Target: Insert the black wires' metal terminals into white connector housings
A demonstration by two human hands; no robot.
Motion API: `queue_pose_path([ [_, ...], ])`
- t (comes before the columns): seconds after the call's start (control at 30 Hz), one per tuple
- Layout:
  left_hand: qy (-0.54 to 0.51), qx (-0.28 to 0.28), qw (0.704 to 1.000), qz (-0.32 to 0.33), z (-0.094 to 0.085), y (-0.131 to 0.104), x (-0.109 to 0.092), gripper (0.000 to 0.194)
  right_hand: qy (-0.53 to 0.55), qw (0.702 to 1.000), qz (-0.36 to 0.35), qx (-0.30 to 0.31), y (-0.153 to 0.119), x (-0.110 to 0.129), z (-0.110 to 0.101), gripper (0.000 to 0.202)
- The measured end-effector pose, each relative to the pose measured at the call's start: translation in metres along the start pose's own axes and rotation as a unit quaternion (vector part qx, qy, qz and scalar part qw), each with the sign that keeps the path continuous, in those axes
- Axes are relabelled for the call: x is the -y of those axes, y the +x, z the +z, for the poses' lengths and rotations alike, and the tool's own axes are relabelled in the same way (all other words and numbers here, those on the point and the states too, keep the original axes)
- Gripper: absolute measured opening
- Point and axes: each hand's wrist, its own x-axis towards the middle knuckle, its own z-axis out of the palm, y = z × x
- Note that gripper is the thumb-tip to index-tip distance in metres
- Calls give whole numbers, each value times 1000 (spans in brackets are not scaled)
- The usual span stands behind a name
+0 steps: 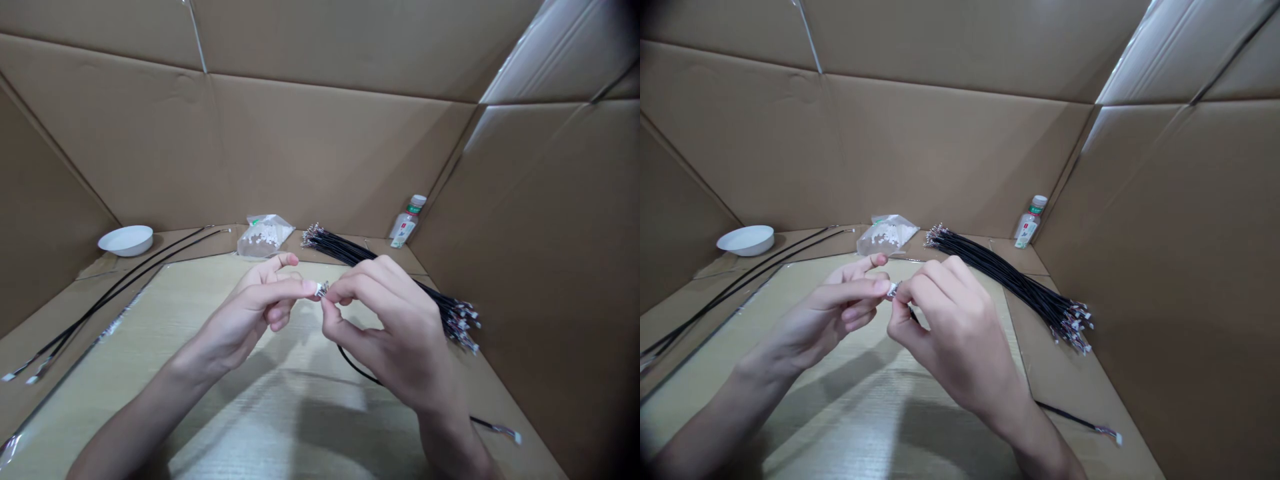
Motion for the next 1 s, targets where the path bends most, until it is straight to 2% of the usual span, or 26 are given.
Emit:
queue_pose_path([
  [0.2, -24, -1, 999, -22, 2, 2, 3, 57, -7, 1000, 11, 20, 0, -3, -2, 15],
  [0.43, -9, -11, 1000, -5, 2, 5, 6, 54, -32, 998, 18, 54, -2, -5, -5, 15],
  [0.57, 17, -19, 1000, 6, 2, 5, 7, 50, -29, 997, 36, 54, -2, -5, -4, 14],
  [0.8, -7, -12, 1000, -6, 5, 5, 7, 57, -41, 996, 47, 58, -2, -6, -5, 13],
  [1.0, 20, -7, 1000, 11, 5, 5, 9, 52, -58, 995, 44, 68, -2, -5, -6, 16],
])
